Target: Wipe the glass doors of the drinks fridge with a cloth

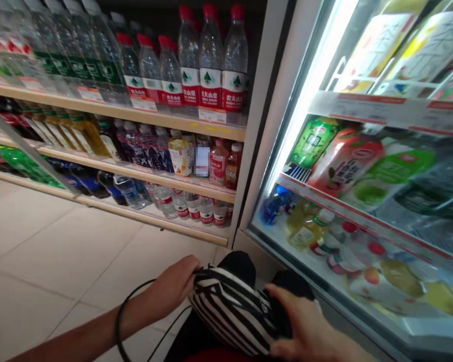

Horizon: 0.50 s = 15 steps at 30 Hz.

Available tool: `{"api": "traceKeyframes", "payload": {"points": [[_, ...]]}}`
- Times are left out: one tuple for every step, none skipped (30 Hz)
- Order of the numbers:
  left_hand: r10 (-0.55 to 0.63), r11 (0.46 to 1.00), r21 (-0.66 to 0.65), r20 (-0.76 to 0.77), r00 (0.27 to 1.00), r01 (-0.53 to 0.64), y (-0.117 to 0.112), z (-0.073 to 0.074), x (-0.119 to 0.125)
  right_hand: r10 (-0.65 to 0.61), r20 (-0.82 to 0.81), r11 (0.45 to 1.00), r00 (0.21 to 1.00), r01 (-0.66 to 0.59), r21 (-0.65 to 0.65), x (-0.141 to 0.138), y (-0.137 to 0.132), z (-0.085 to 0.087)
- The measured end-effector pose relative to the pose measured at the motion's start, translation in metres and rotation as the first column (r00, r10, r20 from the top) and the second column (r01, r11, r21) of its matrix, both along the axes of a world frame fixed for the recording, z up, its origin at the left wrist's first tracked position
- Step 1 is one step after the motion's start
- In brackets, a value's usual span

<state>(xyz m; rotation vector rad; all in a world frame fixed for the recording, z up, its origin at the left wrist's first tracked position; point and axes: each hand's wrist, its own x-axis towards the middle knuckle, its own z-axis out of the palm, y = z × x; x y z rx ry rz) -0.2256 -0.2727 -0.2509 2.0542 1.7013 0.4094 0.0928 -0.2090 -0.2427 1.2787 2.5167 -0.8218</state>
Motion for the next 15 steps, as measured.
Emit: {"api": "traceKeyframes", "payload": {"points": [[-0.029,0.998,0.049,0.022,0.999,0.028,-0.002,0.000,0.005,0.052,0.019,0.998,0.998,-0.051,-0.034,-0.010,0.005,-0.003],[-0.094,0.992,0.093,0.036,0.995,0.090,-0.002,0.000,0.010,0.119,0.024,0.991,0.993,-0.118,-0.063,-0.022,0.011,-0.005],[-0.167,0.980,0.115,0.041,0.985,0.161,-0.001,0.002,0.015,0.180,0.006,0.981,0.984,-0.179,-0.077,-0.037,0.018,-0.005],[-0.212,0.973,0.106,0.045,0.976,0.207,0.002,0.004,0.020,0.238,-0.035,0.967,0.971,-0.240,-0.082,-0.054,0.027,-0.003],[-0.210,0.976,0.063,0.054,0.976,0.206,0.006,0.008,0.024,0.292,-0.097,0.951,0.951,-0.299,-0.072,-0.072,0.038,0.003],[-0.153,0.988,-0.006,0.068,0.986,0.154,0.012,0.013,0.026,0.335,-0.173,0.936,0.926,-0.349,-0.054,-0.091,0.049,0.012],[-0.044,0.995,-0.086,0.086,0.995,0.051,0.018,0.018,0.026,0.360,-0.256,0.922,0.897,-0.384,-0.046,-0.108,0.061,0.023],[0.097,0.983,-0.164,0.110,0.989,-0.078,0.022,0.025,0.024,0.344,-0.337,0.921,0.876,-0.385,-0.060,-0.125,0.075,0.034],[0.234,0.952,-0.234,0.147,0.961,-0.196,0.023,0.030,0.019,0.280,-0.410,0.931,0.868,-0.350,-0.104,-0.139,0.089,0.045],[0.358,0.909,-0.297,0.193,0.913,-0.294,0.021,0.035,0.013,0.167,-0.468,0.948,0.868,-0.273,-0.167,-0.151,0.103,0.054],[0.479,0.854,-0.351,0.246,0.843,-0.383,0.014,0.036,0.006,0.025,-0.510,0.957,0.860,-0.168,-0.236,-0.161,0.117,0.061],[0.600,0.784,-0.403,0.296,0.743,-0.472,0.002,0.035,0.000,-0.114,-0.537,0.951,0.836,-0.065,-0.303,-0.168,0.130,0.064],[0.714,0.693,-0.460,0.333,0.615,-0.555,-0.015,0.032,-0.003,-0.225,-0.554,0.934,0.801,0.015,-0.357,-0.173,0.141,0.064],[0.811,0.584,-0.522,0.353,0.466,-0.621,-0.034,0.027,-0.003,-0.301,-0.567,0.917,0.767,0.069,-0.394,-0.176,0.150,0.061],[0.886,0.460,-0.585,0.354,0.300,-0.668,-0.056,0.021,0.003,-0.346,-0.573,0.902,0.743,0.095,-0.421,-0.179,0.156,0.056]]}}
